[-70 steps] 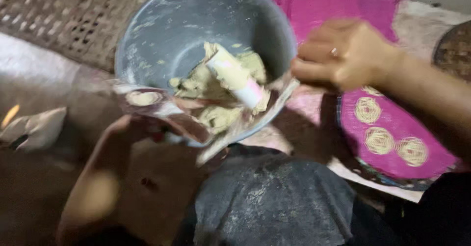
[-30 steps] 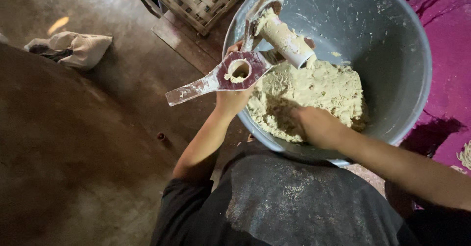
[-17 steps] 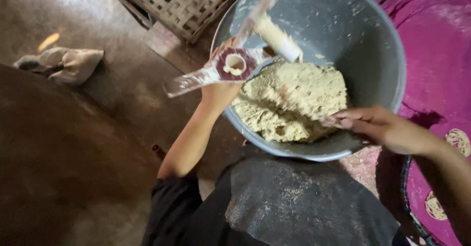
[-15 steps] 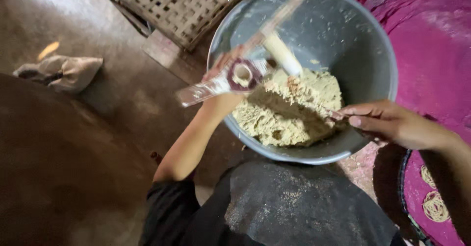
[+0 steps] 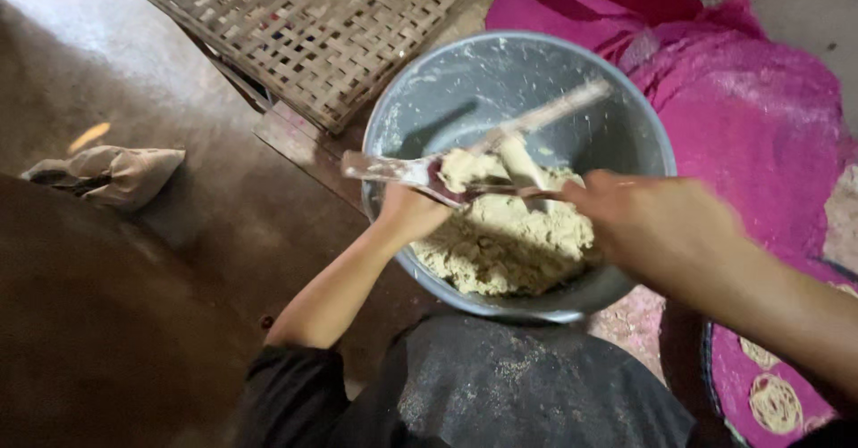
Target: The person sits with a large bowl of dough on their lap, loads dough into a wooden hand press, and squeezes the press to extrude noodle strands onto round pink trays. They arrange the extruded noodle nests on the trays, cover them with pink sheets, and repeat the pressing cycle for multiple trays.
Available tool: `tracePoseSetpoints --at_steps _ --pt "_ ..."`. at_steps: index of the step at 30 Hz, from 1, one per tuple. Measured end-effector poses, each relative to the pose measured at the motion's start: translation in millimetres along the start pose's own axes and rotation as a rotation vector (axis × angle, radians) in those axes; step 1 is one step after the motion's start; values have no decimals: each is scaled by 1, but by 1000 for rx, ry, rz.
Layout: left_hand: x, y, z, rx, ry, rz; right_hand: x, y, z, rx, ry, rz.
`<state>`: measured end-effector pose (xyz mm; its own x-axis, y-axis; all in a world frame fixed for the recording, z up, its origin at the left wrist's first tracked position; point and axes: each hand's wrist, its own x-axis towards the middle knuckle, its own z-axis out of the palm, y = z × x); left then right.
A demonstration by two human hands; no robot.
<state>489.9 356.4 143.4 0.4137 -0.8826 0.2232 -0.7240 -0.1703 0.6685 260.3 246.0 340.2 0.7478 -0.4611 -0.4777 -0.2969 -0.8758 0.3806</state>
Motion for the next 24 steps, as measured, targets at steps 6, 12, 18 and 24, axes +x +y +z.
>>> tracePoseSetpoints --at_steps 6,12,18,24 --pt "3 12 -22 78 540 243 37 -28 22 883 900 -252" --pt "17 -8 -46 417 510 128 79 -80 114 1391 441 -253" --pt "23 -18 -29 365 544 154 97 -31 115 1723 348 -245" --pt "30 -19 -15 418 492 119 94 -57 112 1136 717 -206"
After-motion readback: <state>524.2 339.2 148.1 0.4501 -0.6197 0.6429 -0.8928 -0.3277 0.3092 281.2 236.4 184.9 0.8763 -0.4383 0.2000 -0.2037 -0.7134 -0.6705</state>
